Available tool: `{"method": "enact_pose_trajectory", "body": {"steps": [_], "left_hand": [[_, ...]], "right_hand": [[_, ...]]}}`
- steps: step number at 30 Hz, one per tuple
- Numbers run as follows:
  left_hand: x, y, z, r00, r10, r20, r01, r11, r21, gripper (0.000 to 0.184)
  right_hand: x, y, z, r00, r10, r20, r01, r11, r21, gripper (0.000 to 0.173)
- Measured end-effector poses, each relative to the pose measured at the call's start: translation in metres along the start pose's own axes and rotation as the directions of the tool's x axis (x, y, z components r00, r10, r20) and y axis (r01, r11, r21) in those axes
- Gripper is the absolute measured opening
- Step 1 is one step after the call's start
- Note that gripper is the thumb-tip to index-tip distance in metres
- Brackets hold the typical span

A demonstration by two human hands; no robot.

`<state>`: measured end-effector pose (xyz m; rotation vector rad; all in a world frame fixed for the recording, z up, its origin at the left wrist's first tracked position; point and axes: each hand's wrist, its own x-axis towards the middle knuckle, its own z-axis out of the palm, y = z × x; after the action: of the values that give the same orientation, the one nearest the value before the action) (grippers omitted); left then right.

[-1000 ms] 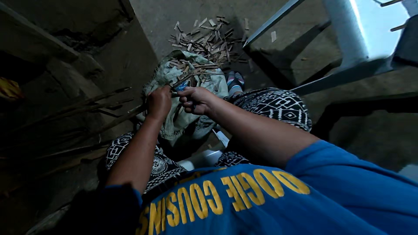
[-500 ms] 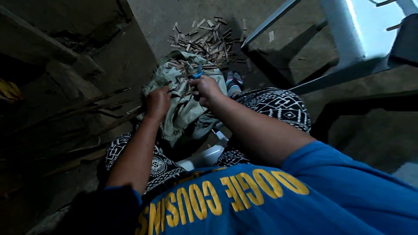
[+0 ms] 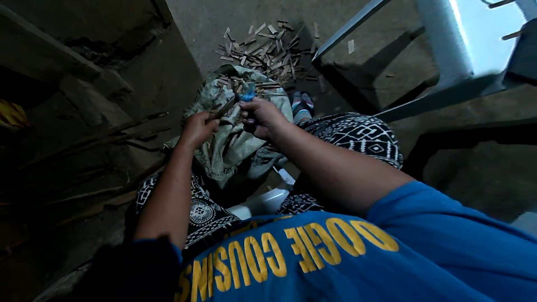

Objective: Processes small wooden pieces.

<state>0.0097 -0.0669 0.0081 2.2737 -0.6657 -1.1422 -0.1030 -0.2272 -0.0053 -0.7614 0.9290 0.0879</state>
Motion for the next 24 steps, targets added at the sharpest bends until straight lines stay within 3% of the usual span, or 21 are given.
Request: {"method": "enact_pose_trajectory", "body": {"steps": [3, 7, 10, 15, 19, 24], "left_hand": [[0.001, -0.004, -0.003, 1.000, -0.013, 0.000, 0.013, 0.998, -0.067, 0.029], [-0.002, 0.000, -0.003, 1.000, 0.004, 0.001, -0.004, 0.995, -0.105, 0.017], [-0.001, 0.002, 0.002, 0.999, 0.013, -0.035, -0.016, 0.996, -0.087, 0.016], [-0.008, 0.021, 0.016, 0.993, 0.027, -0.117, 0.003, 0.969, 0.246, 0.028], [-0.014, 0.030, 0.030, 0.972, 0.140, -0.190, -0.044, 0.898, 0.437, 0.029], [-0.013, 0.029, 0.026, 0.973, 0.092, -0.211, 0.008, 0.903, 0.429, 0.026]], "right_hand": [[-0.004, 0.002, -0.005, 0.986, 0.017, 0.164, -0.019, 1.000, 0.011, 0.005], [-0.011, 0.013, 0.003, 0.927, 0.192, 0.322, -0.141, 0.974, -0.176, 0.004], [-0.011, 0.013, 0.006, 0.941, 0.206, 0.270, -0.167, 0.973, -0.160, 0.003], [-0.005, 0.011, 0.009, 0.971, 0.196, 0.135, -0.184, 0.978, -0.094, 0.008], [-0.005, 0.011, 0.014, 0.984, 0.173, 0.047, -0.173, 0.985, -0.017, 0.005], [-0.009, 0.012, 0.008, 0.955, 0.244, 0.169, -0.253, 0.967, 0.036, 0.007]]}}
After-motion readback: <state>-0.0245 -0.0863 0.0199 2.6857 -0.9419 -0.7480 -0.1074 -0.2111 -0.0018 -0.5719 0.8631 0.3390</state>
